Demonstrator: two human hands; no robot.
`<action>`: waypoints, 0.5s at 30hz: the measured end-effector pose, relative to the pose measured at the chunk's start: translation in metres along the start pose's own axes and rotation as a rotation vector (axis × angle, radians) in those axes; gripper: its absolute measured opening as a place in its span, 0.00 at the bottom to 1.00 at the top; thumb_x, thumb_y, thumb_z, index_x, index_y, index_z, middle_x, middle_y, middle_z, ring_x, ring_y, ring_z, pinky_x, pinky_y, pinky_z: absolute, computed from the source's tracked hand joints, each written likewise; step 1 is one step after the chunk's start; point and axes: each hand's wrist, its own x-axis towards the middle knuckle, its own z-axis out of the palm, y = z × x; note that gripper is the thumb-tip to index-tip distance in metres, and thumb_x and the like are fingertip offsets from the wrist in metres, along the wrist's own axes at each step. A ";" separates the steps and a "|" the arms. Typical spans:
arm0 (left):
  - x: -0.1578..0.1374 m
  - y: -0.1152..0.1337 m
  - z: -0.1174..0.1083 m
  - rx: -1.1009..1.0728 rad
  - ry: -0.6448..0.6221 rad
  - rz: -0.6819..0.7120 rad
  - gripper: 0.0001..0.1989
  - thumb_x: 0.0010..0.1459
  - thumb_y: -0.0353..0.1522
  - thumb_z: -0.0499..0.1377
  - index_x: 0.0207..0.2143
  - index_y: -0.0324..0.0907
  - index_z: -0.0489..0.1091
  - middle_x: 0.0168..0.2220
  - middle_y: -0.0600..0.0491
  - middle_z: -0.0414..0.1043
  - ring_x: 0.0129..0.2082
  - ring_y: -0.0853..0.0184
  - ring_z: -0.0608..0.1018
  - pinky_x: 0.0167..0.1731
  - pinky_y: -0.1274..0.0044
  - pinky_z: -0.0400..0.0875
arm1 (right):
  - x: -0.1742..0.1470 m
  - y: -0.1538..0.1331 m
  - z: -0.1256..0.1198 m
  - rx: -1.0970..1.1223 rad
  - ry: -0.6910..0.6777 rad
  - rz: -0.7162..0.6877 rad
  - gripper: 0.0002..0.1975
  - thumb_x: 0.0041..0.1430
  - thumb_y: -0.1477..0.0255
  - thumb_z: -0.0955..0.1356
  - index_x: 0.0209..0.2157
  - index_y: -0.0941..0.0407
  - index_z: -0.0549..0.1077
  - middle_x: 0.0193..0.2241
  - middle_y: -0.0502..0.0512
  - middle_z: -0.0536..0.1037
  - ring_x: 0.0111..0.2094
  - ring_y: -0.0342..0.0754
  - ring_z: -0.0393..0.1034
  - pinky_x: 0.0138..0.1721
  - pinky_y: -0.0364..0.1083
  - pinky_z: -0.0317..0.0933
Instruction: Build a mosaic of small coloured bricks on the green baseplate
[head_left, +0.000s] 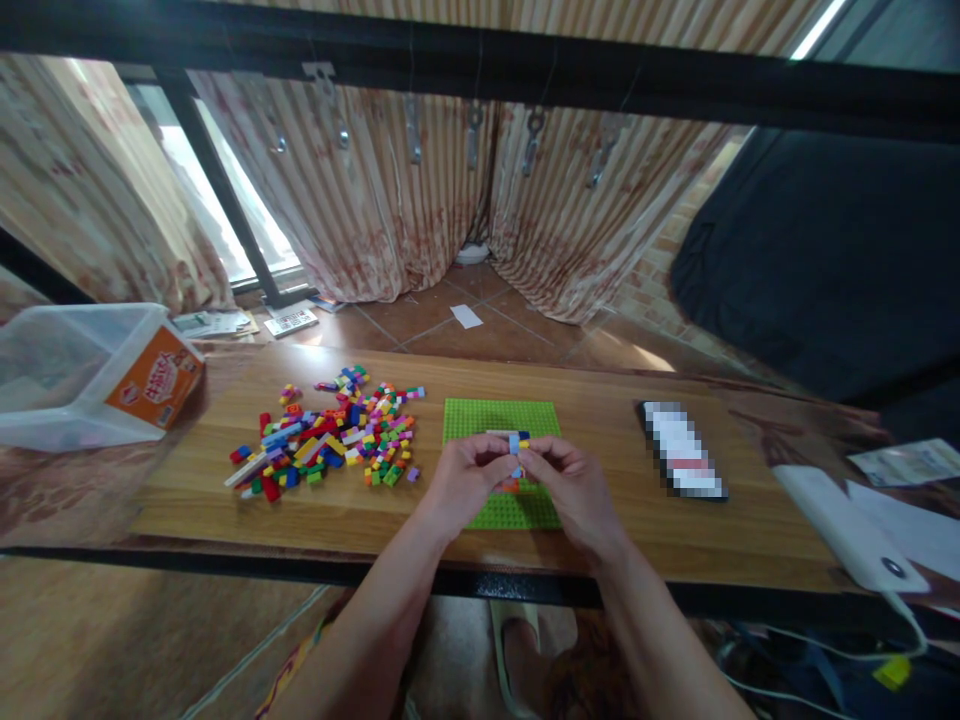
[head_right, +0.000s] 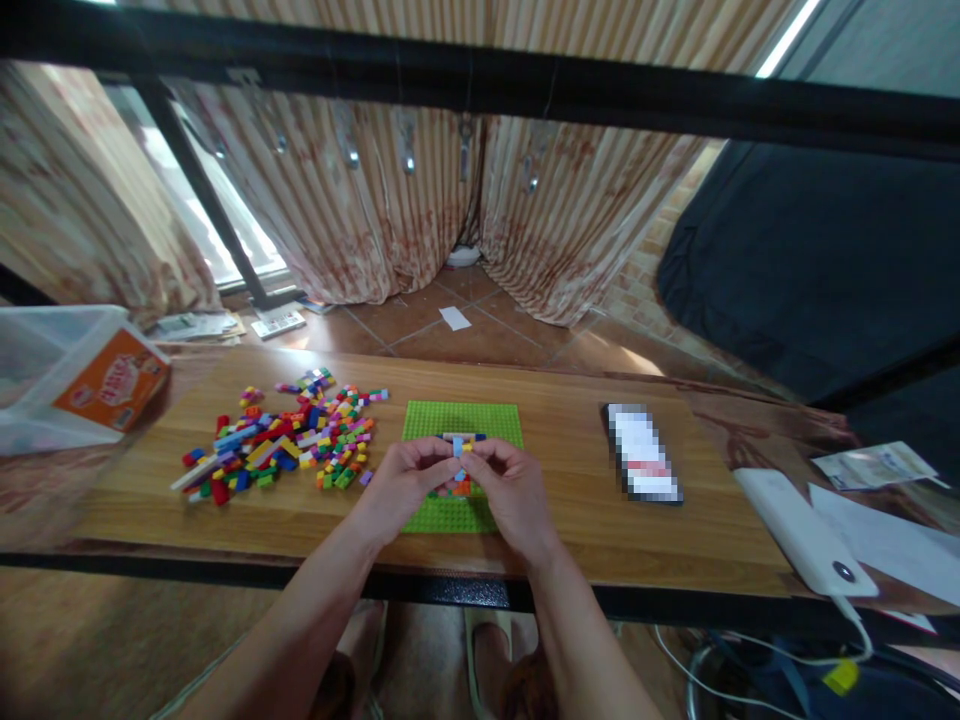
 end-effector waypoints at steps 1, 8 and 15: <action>-0.001 0.001 0.000 -0.003 -0.015 -0.001 0.13 0.44 0.38 0.68 0.26 0.35 0.74 0.23 0.54 0.72 0.21 0.76 0.69 0.23 0.82 0.63 | 0.000 0.000 -0.001 0.022 -0.005 0.008 0.12 0.48 0.61 0.74 0.25 0.56 0.77 0.21 0.48 0.74 0.24 0.42 0.65 0.29 0.43 0.62; 0.010 0.007 -0.031 0.154 0.244 0.086 0.10 0.47 0.36 0.63 0.24 0.38 0.70 0.19 0.59 0.65 0.20 0.76 0.66 0.23 0.82 0.61 | 0.008 0.010 -0.027 -0.049 0.226 -0.028 0.12 0.48 0.61 0.73 0.30 0.55 0.78 0.22 0.49 0.75 0.24 0.44 0.67 0.30 0.46 0.64; 0.021 -0.004 -0.046 0.536 0.343 0.141 0.07 0.52 0.32 0.56 0.24 0.39 0.68 0.21 0.57 0.66 0.23 0.72 0.68 0.24 0.81 0.59 | 0.021 0.015 -0.021 -0.587 0.067 -0.289 0.12 0.60 0.65 0.65 0.38 0.53 0.79 0.37 0.56 0.78 0.39 0.50 0.72 0.43 0.50 0.65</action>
